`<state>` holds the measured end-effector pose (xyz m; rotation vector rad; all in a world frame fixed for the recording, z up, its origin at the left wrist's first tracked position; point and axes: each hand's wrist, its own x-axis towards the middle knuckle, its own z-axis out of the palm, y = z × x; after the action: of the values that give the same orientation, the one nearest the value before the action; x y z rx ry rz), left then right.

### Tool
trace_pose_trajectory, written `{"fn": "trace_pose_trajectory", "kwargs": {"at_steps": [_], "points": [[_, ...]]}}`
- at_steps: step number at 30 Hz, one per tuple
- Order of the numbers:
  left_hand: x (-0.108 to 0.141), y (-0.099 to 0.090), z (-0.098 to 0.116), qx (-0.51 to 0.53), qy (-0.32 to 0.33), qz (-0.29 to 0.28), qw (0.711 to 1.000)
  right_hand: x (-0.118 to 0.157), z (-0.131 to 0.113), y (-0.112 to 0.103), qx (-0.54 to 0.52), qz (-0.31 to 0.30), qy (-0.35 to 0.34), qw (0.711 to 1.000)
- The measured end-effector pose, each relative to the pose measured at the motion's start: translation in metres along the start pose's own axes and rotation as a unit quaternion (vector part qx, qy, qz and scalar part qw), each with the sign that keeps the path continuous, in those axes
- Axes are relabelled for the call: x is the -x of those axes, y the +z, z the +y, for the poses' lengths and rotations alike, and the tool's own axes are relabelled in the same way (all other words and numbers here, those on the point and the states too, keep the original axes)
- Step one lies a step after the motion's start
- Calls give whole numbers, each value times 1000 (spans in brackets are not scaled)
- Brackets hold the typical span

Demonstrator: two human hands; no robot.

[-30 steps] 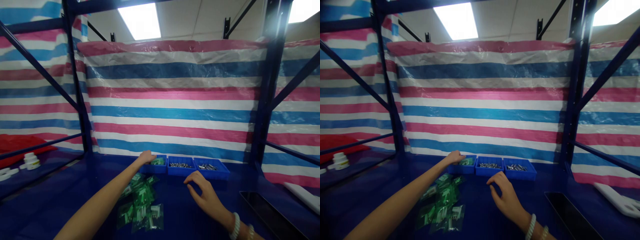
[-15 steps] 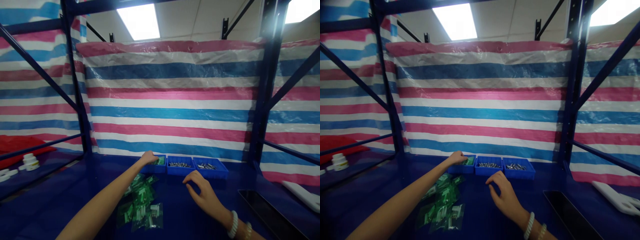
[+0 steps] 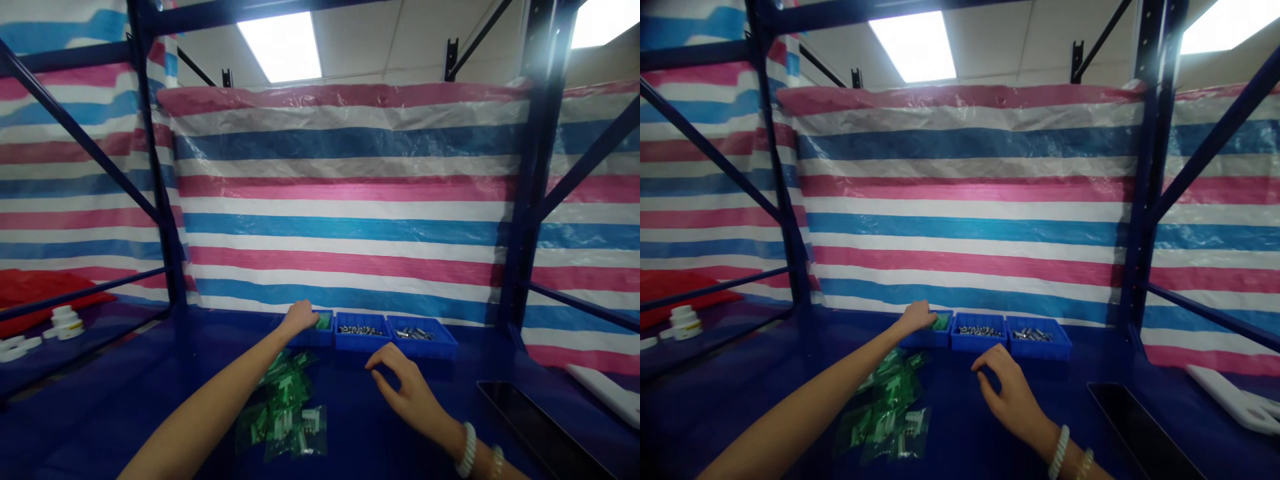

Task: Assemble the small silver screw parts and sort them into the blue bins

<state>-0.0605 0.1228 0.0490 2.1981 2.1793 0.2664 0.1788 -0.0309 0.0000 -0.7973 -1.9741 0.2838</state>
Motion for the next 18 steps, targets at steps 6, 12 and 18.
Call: {"fn": "trace_pose_trajectory", "kwargs": {"at_steps": [6,12,18], "points": [[10,3,6,-36,18,43,998,0,1,1,2,-6,0,1000],[19,-3,9,-49,32,65,996,0,1,1,2,-11,-2,1000],[56,-21,9,-53,65,110,990,1,0,2,1,-13,0,1000]]}}
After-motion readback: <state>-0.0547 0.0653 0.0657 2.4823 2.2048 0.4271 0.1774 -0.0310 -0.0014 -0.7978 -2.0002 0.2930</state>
